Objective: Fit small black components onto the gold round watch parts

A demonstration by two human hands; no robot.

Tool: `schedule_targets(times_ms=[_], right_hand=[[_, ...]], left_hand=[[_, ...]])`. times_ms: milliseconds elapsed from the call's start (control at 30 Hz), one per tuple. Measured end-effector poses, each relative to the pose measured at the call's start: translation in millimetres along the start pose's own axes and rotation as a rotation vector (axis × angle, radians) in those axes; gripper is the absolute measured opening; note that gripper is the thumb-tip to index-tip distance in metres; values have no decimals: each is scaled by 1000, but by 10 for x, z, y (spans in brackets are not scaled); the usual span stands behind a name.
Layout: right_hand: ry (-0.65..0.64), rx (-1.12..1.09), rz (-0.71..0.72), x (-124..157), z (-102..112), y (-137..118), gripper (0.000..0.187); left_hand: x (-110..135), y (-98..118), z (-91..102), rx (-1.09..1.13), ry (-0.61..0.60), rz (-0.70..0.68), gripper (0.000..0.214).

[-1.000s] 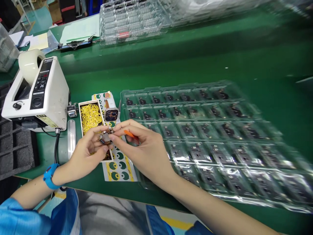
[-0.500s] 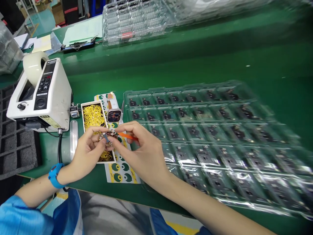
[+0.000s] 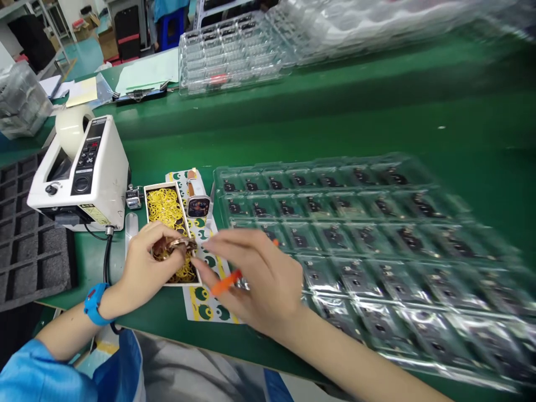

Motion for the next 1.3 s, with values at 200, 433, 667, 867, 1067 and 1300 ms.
schedule_targets(times_ms=[200,433,667,867,1067,1300], right_hand=[[45,185,206,19,61,-150,15],[-28,88,142,-12,-83,-42,13],[-10,26,196,59,-101,-41,11],[-32,68,275,85,-101,-77,13],[-9,58,208,75,-95,-79,8],[-28,71,172,72,-120,-82,5]], left_hand=[[95,-258,-164,386,-110,466,28],[218,-227,-248,523,-144,529,40],[249,-245,-214,505,-99,491,28],[283,-236,-198,492,-76,456,24],[268,-193,-201,514,-69,404,21],[263,-249,-172,407,-22,340,21]])
Point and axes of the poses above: each hand's wrist, its own x-axis away from the middle knuckle, its own z-axis out of the back of the hand, y = z × x, the point moved 8 cm from there along -x, towards the middle knuckle, and after that the axes turned 12 degrees about y, right-handed, at the moved point
